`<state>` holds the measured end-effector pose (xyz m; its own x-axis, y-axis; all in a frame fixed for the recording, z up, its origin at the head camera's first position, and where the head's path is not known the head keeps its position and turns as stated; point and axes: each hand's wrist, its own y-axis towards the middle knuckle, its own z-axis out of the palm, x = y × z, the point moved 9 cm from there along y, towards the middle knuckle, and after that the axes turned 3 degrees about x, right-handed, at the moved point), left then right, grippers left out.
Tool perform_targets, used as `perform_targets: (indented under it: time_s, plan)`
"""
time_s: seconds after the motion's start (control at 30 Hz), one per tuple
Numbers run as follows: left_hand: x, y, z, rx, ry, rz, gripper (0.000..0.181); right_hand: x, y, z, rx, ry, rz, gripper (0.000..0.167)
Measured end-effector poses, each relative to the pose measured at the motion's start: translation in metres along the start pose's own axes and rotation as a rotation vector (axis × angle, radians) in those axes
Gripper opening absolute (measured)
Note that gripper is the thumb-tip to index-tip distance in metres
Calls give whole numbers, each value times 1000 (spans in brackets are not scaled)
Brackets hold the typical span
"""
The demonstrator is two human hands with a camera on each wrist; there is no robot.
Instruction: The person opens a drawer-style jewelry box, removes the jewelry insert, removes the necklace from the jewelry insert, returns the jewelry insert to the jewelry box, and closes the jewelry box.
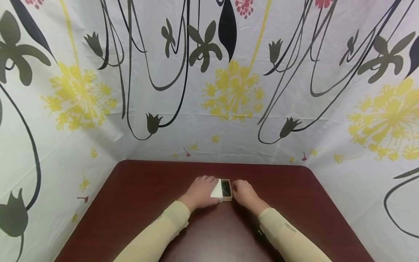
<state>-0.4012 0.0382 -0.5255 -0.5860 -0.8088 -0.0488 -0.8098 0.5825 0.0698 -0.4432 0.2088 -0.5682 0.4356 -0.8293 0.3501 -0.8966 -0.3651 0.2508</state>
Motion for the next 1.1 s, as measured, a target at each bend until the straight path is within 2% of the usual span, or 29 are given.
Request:
perform_targets:
  time_s: [0.2,0.3,0.47,0.63,0.87,1.1]
  plan:
    - [0,0,0,1,-2,3,88,5,-2,-5,-31,-13,-32,8]
    - [0,0,1,5,-7,3,89,23,-8,-21,-11,12,-6,9]
    - [0,0,0,0,-9,5,88,41,-13,-36,22,0,62,13]
    - [0,0,0,0,-6,8,88,40,-12,-35,39,-8,91,16]
    - [0,0,-1,1,-4,10,89,36,-12,-35,-14,19,1,10]
    - [0,0,0,6,3,5,88,41,-14,-39,23,6,82,15]
